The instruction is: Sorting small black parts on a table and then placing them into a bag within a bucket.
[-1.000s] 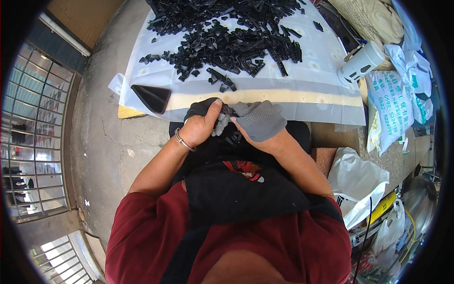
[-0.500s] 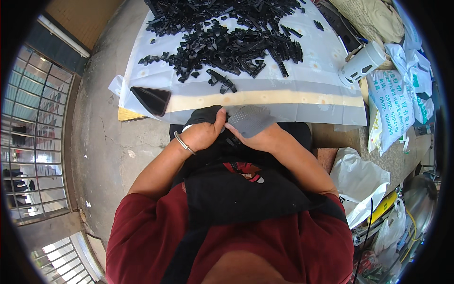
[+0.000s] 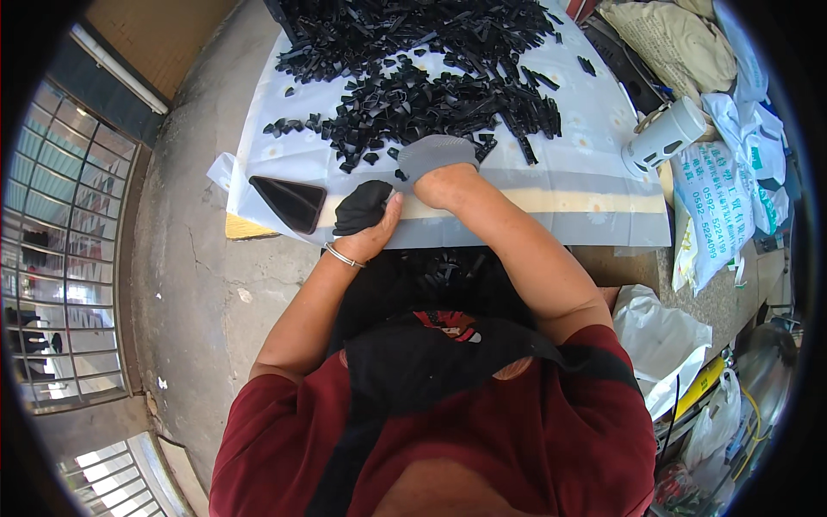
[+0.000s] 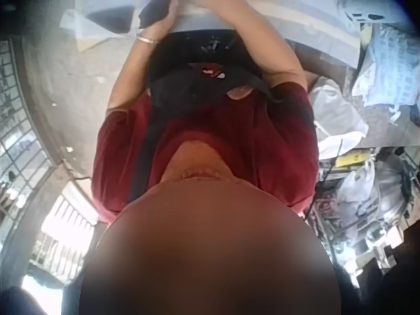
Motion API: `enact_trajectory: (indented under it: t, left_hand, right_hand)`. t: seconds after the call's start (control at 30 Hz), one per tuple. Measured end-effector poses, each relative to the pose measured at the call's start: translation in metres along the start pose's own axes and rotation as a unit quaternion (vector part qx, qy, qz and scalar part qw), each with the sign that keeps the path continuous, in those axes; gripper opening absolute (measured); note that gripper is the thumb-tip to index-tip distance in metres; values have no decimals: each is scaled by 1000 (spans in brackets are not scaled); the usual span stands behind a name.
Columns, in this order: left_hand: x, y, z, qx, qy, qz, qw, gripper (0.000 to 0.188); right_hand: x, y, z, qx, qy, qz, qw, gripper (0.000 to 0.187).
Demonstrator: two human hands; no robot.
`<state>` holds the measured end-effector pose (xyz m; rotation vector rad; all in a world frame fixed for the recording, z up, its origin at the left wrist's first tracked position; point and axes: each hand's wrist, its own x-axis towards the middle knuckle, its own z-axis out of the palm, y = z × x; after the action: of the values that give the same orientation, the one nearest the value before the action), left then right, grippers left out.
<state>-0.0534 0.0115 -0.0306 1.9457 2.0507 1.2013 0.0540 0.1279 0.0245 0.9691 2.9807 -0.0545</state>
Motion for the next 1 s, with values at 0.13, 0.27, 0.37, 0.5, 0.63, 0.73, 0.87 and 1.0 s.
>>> enact_trajectory:
  t: [0.13,0.27,0.37,0.5,0.63,0.73,0.87,1.0]
  left_hand:
    - [-5,-4,2,-4,42,43,998,16]
    - [-8,-5,4,-45,57,37,997,16]
    - [-8,-4,3,-22,74,48,996,20]
    - [-4,3,3,37,53,47,997,28]
    - [9,14,10,105,34,41,993,27]
    - [24,25,13,176,-51,27,983,20]
    - [31,23,25,195,-48,46,978,16]
    - [31,25,28,186,-53,63,979,17]
  right_hand:
    - [10,-5,4,21,4,14,1000,17]
    - [-6,2,3,51,36,22,998,19]
    - [-22,13,-5,85,106,44,990,23]
    - [-49,40,-2,143,170,79,972,27]
    - [-88,62,-1,143,134,102,975,29]
    - [-105,60,-12,108,27,151,982,30]
    - [-109,58,-16,41,-14,196,980,30]
    - [-112,63,-1,9,99,164,981,25]
